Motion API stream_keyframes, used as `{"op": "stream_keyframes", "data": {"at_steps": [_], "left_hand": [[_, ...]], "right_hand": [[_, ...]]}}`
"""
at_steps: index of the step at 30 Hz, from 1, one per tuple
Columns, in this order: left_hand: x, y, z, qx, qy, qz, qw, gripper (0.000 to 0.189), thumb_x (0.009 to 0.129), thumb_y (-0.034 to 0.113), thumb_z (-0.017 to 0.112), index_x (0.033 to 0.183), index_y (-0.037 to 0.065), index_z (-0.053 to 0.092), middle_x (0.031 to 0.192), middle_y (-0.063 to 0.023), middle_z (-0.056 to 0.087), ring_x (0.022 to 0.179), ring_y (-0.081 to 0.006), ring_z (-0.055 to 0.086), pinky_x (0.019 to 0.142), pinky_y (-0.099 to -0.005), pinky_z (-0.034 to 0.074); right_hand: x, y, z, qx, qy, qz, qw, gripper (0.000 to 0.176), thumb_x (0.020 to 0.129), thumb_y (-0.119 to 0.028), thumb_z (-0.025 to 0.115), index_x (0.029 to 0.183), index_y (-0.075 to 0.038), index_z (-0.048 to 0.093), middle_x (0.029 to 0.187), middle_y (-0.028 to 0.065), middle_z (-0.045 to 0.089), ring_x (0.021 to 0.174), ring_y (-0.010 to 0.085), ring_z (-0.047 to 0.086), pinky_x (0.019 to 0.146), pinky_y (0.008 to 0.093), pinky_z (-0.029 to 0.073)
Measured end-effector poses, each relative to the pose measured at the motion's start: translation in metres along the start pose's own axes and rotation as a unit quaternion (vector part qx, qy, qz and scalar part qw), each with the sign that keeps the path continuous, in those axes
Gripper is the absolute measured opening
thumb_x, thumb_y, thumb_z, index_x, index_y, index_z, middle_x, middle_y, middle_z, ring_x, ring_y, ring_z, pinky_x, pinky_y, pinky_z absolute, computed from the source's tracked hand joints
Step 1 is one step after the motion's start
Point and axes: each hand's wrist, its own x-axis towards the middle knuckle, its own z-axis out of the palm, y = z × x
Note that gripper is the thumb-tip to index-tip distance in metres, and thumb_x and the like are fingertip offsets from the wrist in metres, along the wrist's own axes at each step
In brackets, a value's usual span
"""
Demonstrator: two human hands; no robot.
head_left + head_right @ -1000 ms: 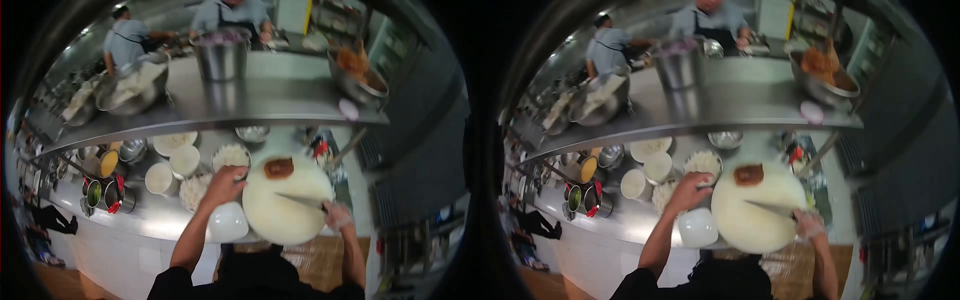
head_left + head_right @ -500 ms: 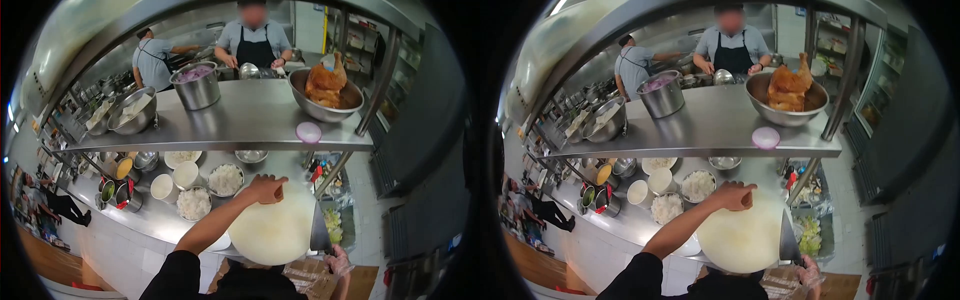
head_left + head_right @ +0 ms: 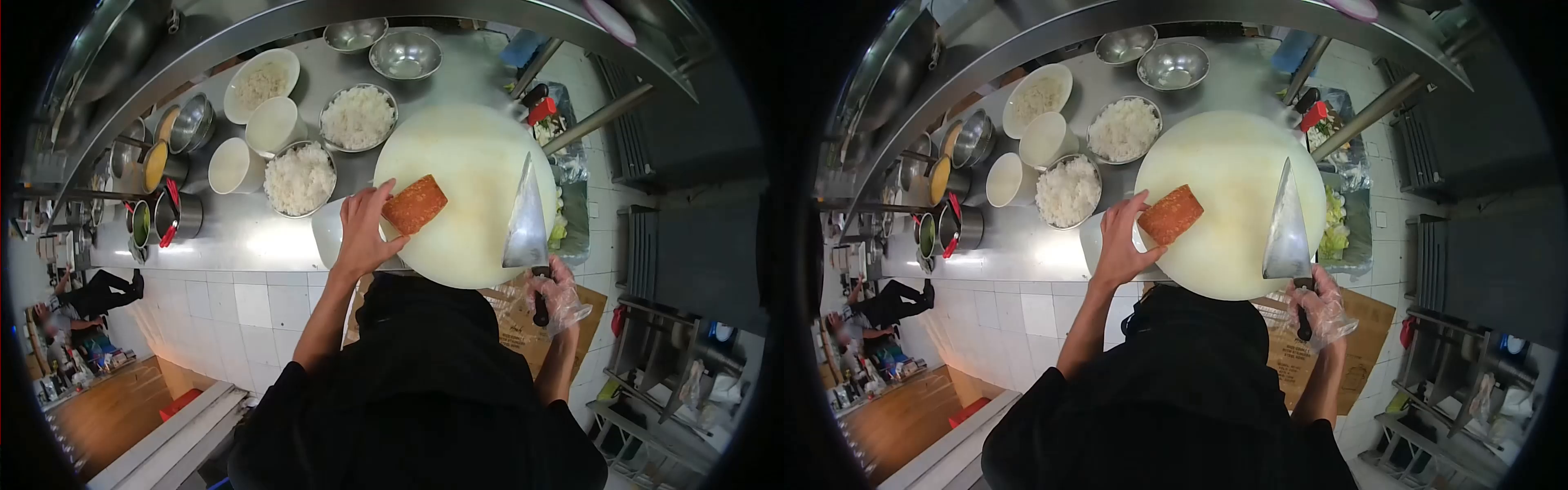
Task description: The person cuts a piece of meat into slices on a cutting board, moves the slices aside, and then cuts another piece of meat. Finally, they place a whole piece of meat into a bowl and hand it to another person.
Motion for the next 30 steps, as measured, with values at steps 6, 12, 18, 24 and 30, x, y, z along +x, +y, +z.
{"op": "stream_keyframes", "data": {"at_steps": [6, 12, 18, 24, 30], "left_hand": [[0.016, 0.0, 0.02, 0.01, -0.072, 0.043, 0.996, 0.081, 0.065, 0.025, 0.084, 0.138, 0.014, 0.051, 0.127, -0.0099, 0.055, 0.125, -0.0319, 0.045, 0.11, -0.0485, 0.027], [0.033, 0.016, 0.023, 0.059, -0.079, 0.142, 0.985, 0.068, 0.07, 0.039, 0.082, 0.132, 0.021, 0.058, 0.146, -0.0095, 0.043, 0.137, -0.034, 0.036, 0.115, -0.0592, 0.021], [0.051, 0.001, 0.023, 0.059, -0.065, 0.258, 0.962, 0.042, 0.08, 0.044, 0.074, 0.112, 0.017, 0.067, 0.147, -0.0096, 0.043, 0.137, -0.0355, 0.035, 0.113, -0.0574, 0.026], [0.075, -0.022, 0.04, -0.011, -0.046, 0.398, 0.916, 0.032, 0.079, 0.033, 0.075, 0.1, 0.01, 0.066, 0.127, -0.0093, 0.056, 0.121, -0.0312, 0.049, 0.104, -0.0479, 0.038], [0.097, -0.019, 0.054, -0.056, -0.068, 0.466, 0.88, 0.029, 0.071, 0.017, 0.071, 0.097, 0.007, 0.062, 0.105, -0.007, 0.059, 0.098, -0.0261, 0.054, 0.087, -0.0416, 0.042]], "right_hand": [[0.008, -0.011, 0.006, -0.06, -0.027, -0.009, 0.998, 0.013, 0.086, -0.006, 0.056, 0.1, -0.005, 0.056, 0.068, 0.0025, 0.054, 0.049, 0.013, 0.049, 0.046, 0.0285, 0.043], [0.019, -0.03, 0.015, -0.148, -0.02, 0.036, 0.988, 0.008, 0.092, -0.01, 0.05, 0.098, -0.005, 0.052, 0.067, 0.0047, 0.051, 0.047, 0.0142, 0.047, 0.043, 0.0311, 0.042], [0.018, -0.039, 0.023, -0.132, -0.013, 0.05, 0.99, 0.013, 0.093, -0.007, 0.043, 0.104, -0.003, 0.049, 0.072, 0.0065, 0.053, 0.048, 0.0133, 0.048, 0.044, 0.0321, 0.042], [0.058, -0.015, -0.002, -0.618, -0.042, -0.307, 0.722, 0.02, 0.096, -0.014, 0.046, 0.111, -0.002, 0.051, 0.081, 0.0119, 0.063, 0.07, 0.0269, 0.063, 0.059, 0.0402, 0.053], [-0.011, -0.103, 0.118, -0.686, -0.114, -0.113, 0.71, 0.026, 0.089, -0.008, 0.052, 0.112, 0.004, 0.048, 0.106, 0.0308, 0.065, 0.105, 0.0445, 0.064, 0.092, 0.0499, 0.051]]}}
